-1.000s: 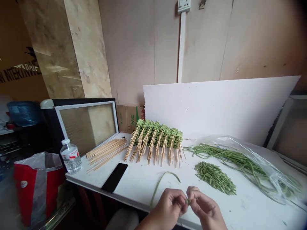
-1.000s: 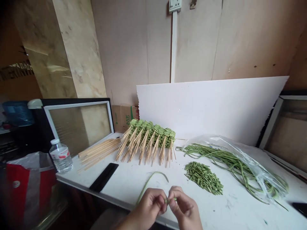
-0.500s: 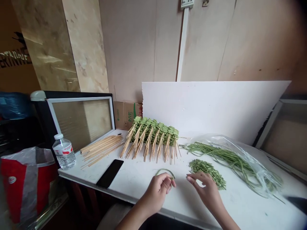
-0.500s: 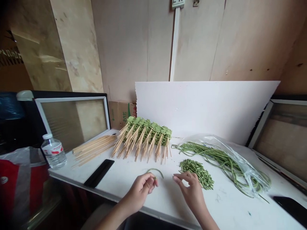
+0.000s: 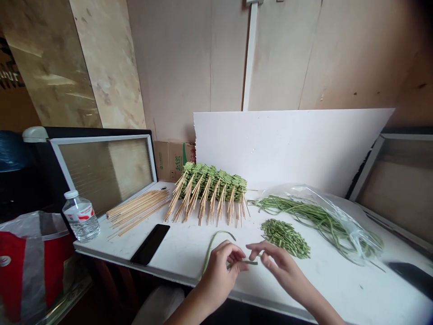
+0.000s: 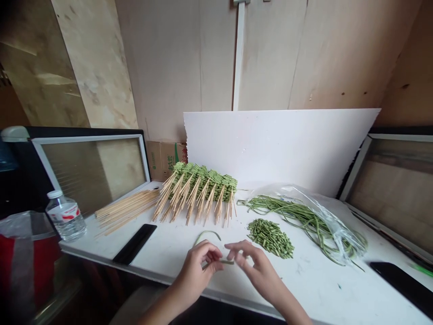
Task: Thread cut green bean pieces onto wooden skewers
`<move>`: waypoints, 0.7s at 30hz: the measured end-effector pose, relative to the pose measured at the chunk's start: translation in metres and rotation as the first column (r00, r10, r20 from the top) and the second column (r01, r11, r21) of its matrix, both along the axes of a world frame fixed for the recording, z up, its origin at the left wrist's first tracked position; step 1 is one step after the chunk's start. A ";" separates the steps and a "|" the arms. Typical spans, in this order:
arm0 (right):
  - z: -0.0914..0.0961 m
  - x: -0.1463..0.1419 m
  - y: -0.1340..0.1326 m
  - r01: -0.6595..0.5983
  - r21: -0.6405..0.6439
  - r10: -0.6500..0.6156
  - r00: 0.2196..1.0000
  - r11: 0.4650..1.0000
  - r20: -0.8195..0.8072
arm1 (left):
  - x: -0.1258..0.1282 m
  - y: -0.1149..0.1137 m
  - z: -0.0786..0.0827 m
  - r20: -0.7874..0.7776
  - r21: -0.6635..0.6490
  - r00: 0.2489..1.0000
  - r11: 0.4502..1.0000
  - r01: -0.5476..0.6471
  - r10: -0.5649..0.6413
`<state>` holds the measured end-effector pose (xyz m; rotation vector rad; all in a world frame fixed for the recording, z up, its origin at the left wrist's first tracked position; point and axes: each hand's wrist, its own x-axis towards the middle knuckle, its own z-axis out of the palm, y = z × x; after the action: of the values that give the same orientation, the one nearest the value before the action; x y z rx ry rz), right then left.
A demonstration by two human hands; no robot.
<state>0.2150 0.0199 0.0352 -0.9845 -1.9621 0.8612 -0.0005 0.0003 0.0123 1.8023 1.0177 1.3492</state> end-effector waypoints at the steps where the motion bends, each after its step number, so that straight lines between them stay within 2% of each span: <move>1: 0.004 -0.003 -0.005 -0.034 -0.007 0.034 0.999 0.999 0.015 | 0.001 -0.001 0.000 0.011 -0.001 1.000 1.000 0.009 -0.009; 4: 0.005 -0.006 -0.010 -0.012 0.016 0.012 1.000 1.000 0.025 | -0.001 -0.003 0.004 0.020 -0.044 0.999 0.998 0.037 -0.037; 8: 0.001 -0.002 -0.007 0.055 0.107 -0.053 0.998 0.993 -0.023 | -0.007 -0.006 0.010 -0.048 -0.123 0.994 0.988 0.094 -0.101; 14: 0.011 -0.006 -0.015 0.048 0.242 -0.061 0.997 0.969 0.045 | -0.007 -0.012 0.019 -0.111 -0.035 0.990 0.996 0.081 -0.084; 17: 0.016 -0.012 -0.022 0.040 0.284 -0.062 0.996 0.958 0.068 | -0.005 -0.017 0.023 -0.119 0.005 0.986 0.993 0.117 -0.116; 21: 0.015 -0.018 -0.029 0.020 0.345 -0.028 0.999 0.938 0.019 | -0.004 -0.022 0.025 -0.184 0.049 0.973 0.987 0.154 -0.143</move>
<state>0.1974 -0.0090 0.0505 -0.8113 -2.0279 0.4686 -0.0048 -0.0213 0.0369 2.0345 0.9201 1.1559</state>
